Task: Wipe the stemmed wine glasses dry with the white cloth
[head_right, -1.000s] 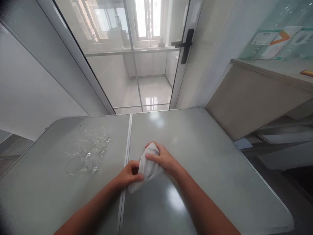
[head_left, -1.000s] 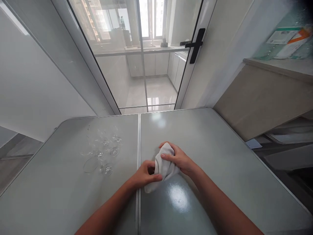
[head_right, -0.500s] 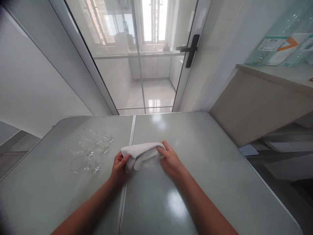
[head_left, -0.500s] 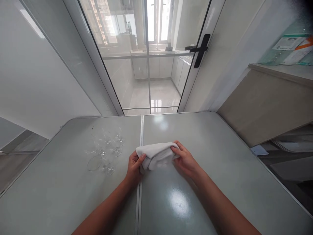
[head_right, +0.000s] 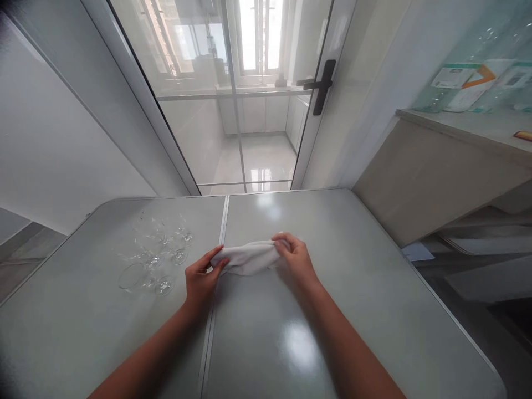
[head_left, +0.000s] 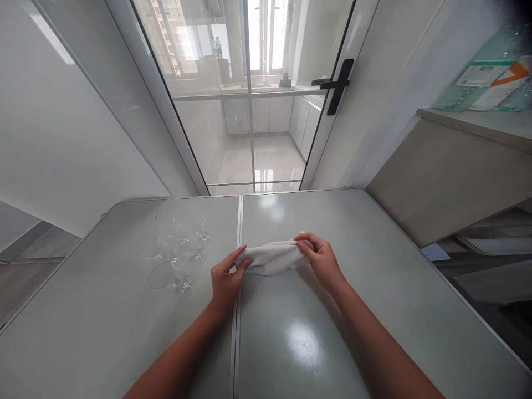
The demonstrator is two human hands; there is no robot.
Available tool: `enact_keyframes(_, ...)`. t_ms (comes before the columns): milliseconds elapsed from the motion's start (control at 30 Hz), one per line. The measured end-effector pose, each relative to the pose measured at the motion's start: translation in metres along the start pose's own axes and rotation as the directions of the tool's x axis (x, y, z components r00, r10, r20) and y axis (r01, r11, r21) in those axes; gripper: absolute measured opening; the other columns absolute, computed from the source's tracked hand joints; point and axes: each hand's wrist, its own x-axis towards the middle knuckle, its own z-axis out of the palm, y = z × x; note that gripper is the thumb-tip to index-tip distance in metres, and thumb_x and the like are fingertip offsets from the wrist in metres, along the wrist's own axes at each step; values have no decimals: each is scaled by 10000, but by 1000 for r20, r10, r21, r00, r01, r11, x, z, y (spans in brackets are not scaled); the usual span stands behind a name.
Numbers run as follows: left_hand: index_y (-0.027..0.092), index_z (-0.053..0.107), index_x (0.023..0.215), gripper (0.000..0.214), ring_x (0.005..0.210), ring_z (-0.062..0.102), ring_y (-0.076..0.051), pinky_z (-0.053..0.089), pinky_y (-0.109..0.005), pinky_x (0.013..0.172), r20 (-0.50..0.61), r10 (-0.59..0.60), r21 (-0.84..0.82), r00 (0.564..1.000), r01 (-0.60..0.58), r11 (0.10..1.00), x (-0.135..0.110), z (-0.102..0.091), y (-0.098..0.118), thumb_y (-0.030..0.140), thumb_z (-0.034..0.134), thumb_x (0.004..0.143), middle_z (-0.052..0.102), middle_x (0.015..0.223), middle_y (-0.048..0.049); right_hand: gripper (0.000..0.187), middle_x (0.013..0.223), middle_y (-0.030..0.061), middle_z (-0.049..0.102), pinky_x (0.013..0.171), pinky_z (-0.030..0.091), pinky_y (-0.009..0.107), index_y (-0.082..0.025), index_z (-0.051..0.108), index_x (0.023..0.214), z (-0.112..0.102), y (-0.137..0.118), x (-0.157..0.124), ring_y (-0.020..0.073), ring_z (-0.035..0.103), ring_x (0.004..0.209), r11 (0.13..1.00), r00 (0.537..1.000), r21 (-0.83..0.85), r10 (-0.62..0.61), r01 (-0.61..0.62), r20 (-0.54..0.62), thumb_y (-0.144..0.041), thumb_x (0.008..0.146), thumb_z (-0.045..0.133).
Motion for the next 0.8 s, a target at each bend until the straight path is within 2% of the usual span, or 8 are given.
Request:
enact_keyframes(133, 278, 775, 1086, 259, 837, 623, -209, 481, -313, 764, 64, 210, 175, 976, -218, 960, -2, 2, -3, 267, 772, 827, 682, 910, -42, 477, 1018, 48, 553, 820, 449, 355, -285, 753, 1132, 0, 2, 0, 248, 540, 915, 855, 973, -463, -201, 232, 115, -330, 676, 887)
enact_keyframes(200, 256, 779, 921, 113, 839, 586, -208, 473, -311, 744, 31, 269, 260, 963, -267, 928, -1, 1, -2, 212, 733, 828, 599, 899, -54, 270, 979, 62, 510, 815, 452, 378, -270, 788, 986, 1, 3, -1, 259, 515, 908, 739, 952, -600, -253, 306, 173, -282, 721, 842)
enact_keyframes(267, 225, 743, 812, 33, 881, 570, -213, 477, -321, 769, -4, 287, 275, 958, -275, 921, 1, -2, 2, 198, 733, 796, 554, 976, -70, 33, 1051, 100, 528, 873, 442, 422, -247, 778, 784, 1, 1, -3, 292, 497, 991, 664, 924, -644, -310, 380, 226, -279, 791, 774)
enact_keyframes(400, 195, 595, 775, 196, 784, 568, -167, 465, -272, 712, 165, 72, -35, 984, -67, 997, 5, -4, 12, 323, 727, 841, 594, 897, -37, 192, 1328, 87, 558, 1008, 378, 480, -212, 690, 628, 0, -14, -10, 359, 446, 1219, 743, 876, -473, -340, 473, 343, -286, 787, 766)
enact_keyframes(467, 208, 533, 826, 287, 639, 497, -124, 389, -217, 585, 231, -97, -214, 968, 148, 966, 7, -4, 15, 409, 736, 847, 522, 722, 27, 183, 1089, 75, 657, 869, 439, 399, -211, 680, 683, 1, -20, -14, 290, 557, 1023, 918, 910, -278, -163, 281, 382, -318, 822, 733)
enact_keyframes(533, 228, 496, 909, 388, 564, 444, -101, 326, -191, 523, 260, -213, -348, 942, 297, 889, 8, -2, 16, 462, 785, 798, 458, 657, 69, 158, 814, 25, 633, 670, 419, 299, -210, 678, 782, 5, -23, -18, 199, 554, 754, 997, 895, -45, 80, -68, 439, -353, 824, 730)
enact_keyframes(633, 252, 481, 998, 478, 548, 467, -101, 348, -190, 516, 284, -268, -432, 921, 373, 821, 11, -2, 16, 472, 821, 744, 494, 662, 85, 234, 752, -13, 613, 562, 361, 234, -207, 675, 895, 14, -23, -25, 145, 523, 648, 875, 812, 233, 253, -424, 526, -313, 732, 805)
enact_keyframes(800, 247, 516, 1034, 346, 594, 513, -111, 388, -201, 539, 206, -237, -394, 949, 303, 868, 13, -3, 13, 383, 721, 791, 566, 752, 58, 391, 925, 62, 718, 642, 463, 249, -163, 726, 1059, 30, -18, -32, 175, 623, 746, 742, 694, 299, 298, -600, 656, -310, 717, 845)
